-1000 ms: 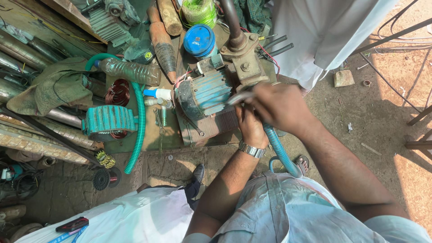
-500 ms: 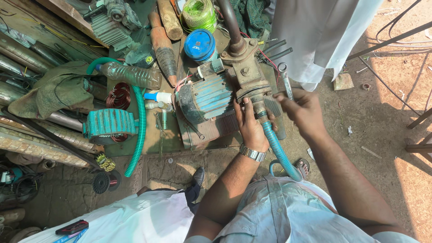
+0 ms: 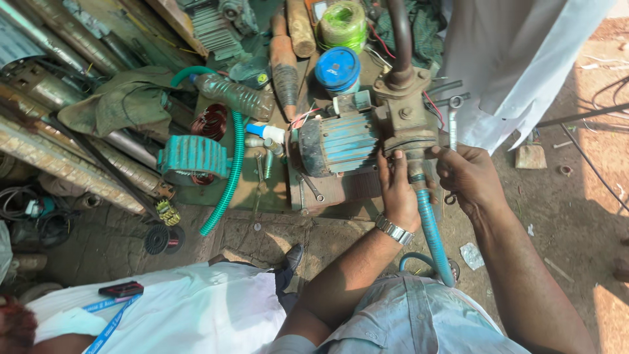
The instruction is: The person uses a wrench to loosen and tighten bolts on a motor pump assembly. They repeatedly adjust the coupling between the motor and pump, occasionally checking alignment by hand. The person also briefly reaches for a small part near a grinding machine before returning to the pump.
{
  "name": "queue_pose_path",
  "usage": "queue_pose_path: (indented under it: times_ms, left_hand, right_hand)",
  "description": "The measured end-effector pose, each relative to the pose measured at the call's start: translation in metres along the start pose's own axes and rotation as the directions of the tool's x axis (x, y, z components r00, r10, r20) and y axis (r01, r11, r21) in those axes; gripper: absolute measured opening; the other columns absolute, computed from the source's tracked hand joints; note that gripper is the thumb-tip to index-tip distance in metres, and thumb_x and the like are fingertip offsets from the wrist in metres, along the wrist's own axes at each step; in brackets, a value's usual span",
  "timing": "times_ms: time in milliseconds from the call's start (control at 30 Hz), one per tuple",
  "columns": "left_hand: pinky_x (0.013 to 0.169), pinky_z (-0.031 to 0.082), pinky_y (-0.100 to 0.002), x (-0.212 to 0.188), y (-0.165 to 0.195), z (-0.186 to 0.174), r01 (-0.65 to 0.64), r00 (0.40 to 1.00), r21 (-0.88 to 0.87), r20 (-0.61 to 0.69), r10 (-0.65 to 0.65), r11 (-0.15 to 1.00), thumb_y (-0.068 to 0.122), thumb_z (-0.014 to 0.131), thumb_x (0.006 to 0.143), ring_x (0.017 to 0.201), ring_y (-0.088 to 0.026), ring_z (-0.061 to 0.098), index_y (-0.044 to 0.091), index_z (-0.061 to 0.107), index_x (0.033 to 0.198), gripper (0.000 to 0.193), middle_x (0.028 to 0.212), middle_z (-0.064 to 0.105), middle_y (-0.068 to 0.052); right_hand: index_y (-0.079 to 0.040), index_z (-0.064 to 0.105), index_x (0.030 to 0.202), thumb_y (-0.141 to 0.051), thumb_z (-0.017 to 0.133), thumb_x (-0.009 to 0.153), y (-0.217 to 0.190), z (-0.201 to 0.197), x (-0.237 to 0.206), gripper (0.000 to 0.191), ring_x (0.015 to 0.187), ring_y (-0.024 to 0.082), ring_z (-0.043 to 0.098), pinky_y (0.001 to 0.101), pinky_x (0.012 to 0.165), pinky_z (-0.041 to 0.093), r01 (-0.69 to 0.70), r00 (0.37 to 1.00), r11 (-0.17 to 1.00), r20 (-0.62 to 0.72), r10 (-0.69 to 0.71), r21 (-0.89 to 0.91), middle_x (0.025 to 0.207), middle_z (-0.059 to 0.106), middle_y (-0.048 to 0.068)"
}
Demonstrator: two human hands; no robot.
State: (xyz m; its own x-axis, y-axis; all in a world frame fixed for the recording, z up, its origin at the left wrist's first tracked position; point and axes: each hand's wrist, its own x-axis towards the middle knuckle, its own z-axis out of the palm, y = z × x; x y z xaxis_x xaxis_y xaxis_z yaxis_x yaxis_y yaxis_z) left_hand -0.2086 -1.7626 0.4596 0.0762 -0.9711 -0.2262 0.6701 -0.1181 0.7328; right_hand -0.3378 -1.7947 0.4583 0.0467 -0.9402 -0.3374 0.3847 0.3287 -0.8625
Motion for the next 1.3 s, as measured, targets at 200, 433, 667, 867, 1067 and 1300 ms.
queue_pose_path:
  times_ms: [200,433,667,867,1067,1300]
  left_hand:
    - [0.037,0.049,-0.027,0.002,-0.001,-0.002,-0.002,1.000,0.018,0.003,0.002,1.000,0.045,0.047,0.110,0.054,-0.012,0.062,0.026,0.031,0.151,0.047,0.081,0.064,-0.004]
    - [0.037,0.049,-0.026,0.001,0.003,0.000,0.038,0.999,0.024,-0.003,-0.038,0.999,0.047,0.046,0.109,0.055,-0.013,0.063,0.027,0.029,0.150,0.048,0.085,0.066,-0.004]
    - [0.041,0.050,-0.026,0.000,0.004,-0.001,0.018,0.999,0.030,0.035,-0.019,0.999,0.046,0.045,0.113,0.059,-0.013,0.064,0.020,0.032,0.150,0.047,0.084,0.065,-0.006]
    - [0.038,0.049,-0.026,-0.001,0.004,0.000,0.035,0.998,0.063,-0.052,-0.032,0.997,0.046,0.046,0.109,0.056,-0.012,0.063,0.027,0.032,0.149,0.046,0.082,0.065,-0.005]
    - [0.039,0.049,-0.026,-0.001,0.003,-0.001,0.008,1.000,0.026,-0.011,-0.008,1.000,0.045,0.047,0.110,0.057,-0.012,0.064,0.023,0.034,0.145,0.044,0.088,0.067,-0.005]
    - [0.038,0.048,-0.027,0.000,0.003,0.001,0.021,0.999,0.030,-0.027,-0.021,0.999,0.046,0.047,0.110,0.055,-0.012,0.063,0.026,0.034,0.143,0.041,0.087,0.065,-0.005]
  right_hand:
    - [-0.005,0.066,0.080,-0.010,0.076,0.091,-0.001,0.006,-0.004,0.016,0.048,0.005,0.039,0.0229,0.043,0.025,0.061,0.998,0.996,0.016,-0.062,0.057,0.063,0.054,-0.002]
    - [-0.004,0.068,0.080,-0.016,0.076,0.093,-0.004,0.012,-0.010,0.020,0.049,0.004,0.042,0.0231,0.045,0.028,0.150,0.984,0.942,-0.046,-0.171,-0.300,0.061,0.056,-0.003]
    - [-0.002,0.071,0.082,-0.021,0.070,0.097,-0.002,0.009,-0.008,0.025,0.049,0.003,0.037,0.0234,0.044,0.025,0.107,0.994,0.966,0.025,-0.104,-0.237,0.060,0.051,-0.004]
    - [-0.002,0.073,0.089,-0.015,0.066,0.095,0.001,0.012,-0.008,0.015,0.046,0.004,0.040,0.0229,0.042,0.027,0.041,0.996,0.981,-0.073,-0.055,-0.188,0.060,0.058,-0.002]
    - [0.002,0.074,0.089,-0.012,0.073,0.093,0.010,0.021,-0.009,0.014,0.052,0.003,0.050,0.0218,0.049,0.036,0.258,0.953,0.925,-0.084,-0.291,-0.281,0.066,0.064,-0.002]
    - [0.003,0.071,0.090,-0.018,0.074,0.103,0.003,0.009,-0.011,0.025,0.052,0.005,0.038,0.0250,0.049,0.028,0.188,0.976,0.910,-0.030,-0.214,-0.370,0.062,0.052,-0.002]
